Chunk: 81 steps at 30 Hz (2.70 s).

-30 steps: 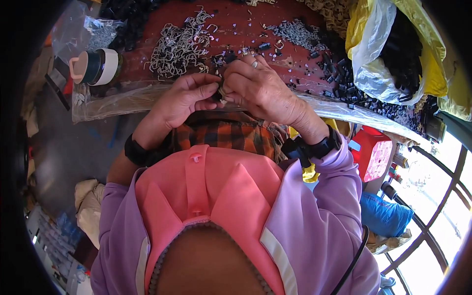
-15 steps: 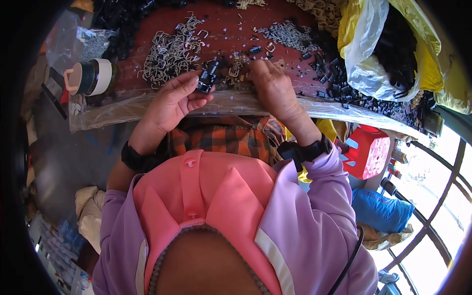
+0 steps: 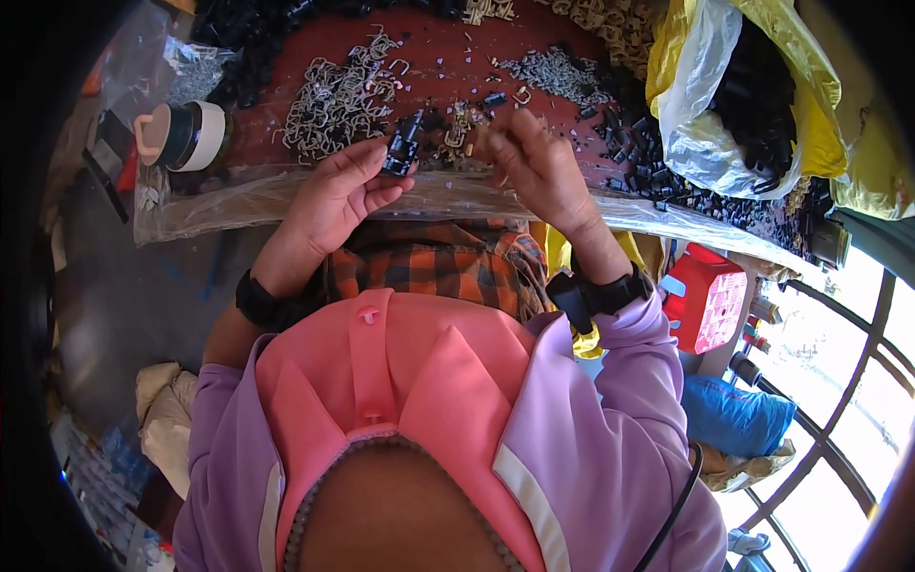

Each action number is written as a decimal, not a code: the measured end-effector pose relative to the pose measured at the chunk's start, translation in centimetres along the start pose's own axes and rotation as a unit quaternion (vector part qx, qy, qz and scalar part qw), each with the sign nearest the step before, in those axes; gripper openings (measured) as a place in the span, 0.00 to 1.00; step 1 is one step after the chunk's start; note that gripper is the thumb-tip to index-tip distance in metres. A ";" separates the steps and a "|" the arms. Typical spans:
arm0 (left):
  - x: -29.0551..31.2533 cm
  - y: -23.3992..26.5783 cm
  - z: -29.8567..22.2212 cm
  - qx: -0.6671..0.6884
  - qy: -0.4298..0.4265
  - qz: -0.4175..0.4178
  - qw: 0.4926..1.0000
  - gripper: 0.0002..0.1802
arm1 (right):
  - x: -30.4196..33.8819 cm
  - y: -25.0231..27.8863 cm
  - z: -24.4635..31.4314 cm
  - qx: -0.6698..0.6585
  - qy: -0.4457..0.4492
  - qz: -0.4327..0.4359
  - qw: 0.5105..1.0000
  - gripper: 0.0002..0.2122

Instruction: The person assembles components by hand by fitting a white internal part into a black plastic housing and then inserting a small metal clip into the assembly. They repeat this process multiple times, picking parts from piles on the table and placing finished units aside.

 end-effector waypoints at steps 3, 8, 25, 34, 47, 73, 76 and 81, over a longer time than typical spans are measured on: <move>-0.1 -0.5 -0.1 -0.010 -0.015 0.015 1.000 0.13 | 0.0 -1.9 1.4 -0.126 -0.033 0.025 0.991 0.05; 0.4 -1.1 -0.3 -0.016 -0.024 0.027 0.999 0.13 | -0.5 -4.4 2.2 -0.145 0.059 0.064 0.986 0.06; 0.7 -1.2 0.6 -0.013 -0.009 0.017 1.000 0.10 | 0.6 -5.8 0.8 -0.194 0.023 -0.041 0.980 0.06; 0.2 -0.8 0.9 -0.016 0.008 0.013 1.000 0.10 | 0.7 -6.2 0.0 -0.245 -0.029 -0.048 0.968 0.06; 0.3 -0.6 0.8 -0.002 0.017 0.032 0.999 0.09 | 0.9 -6.2 -0.6 -0.227 -0.005 -0.059 0.972 0.06; 0.5 -0.6 0.5 -0.065 0.048 0.093 0.992 0.10 | 0.3 -4.4 -0.2 -0.176 -0.023 0.025 0.984 0.06; 0.7 0.1 0.5 -0.069 0.031 0.107 0.991 0.12 | -1.1 -1.5 0.3 0.276 0.151 -0.061 0.947 0.05; 0.4 0.2 -0.1 0.011 -0.010 0.069 0.998 0.11 | -3.8 0.8 -2.2 0.443 0.324 -0.072 0.833 0.08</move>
Point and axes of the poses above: each hand's wrist, its own x-axis away from the middle knuckle, its own y-axis out of the back of the hand, z = x × y, the point moved 3 cm from there along -x, towards the middle knuckle, and after that the axes turned 10 degrees about -x, right-handed, at the moved point
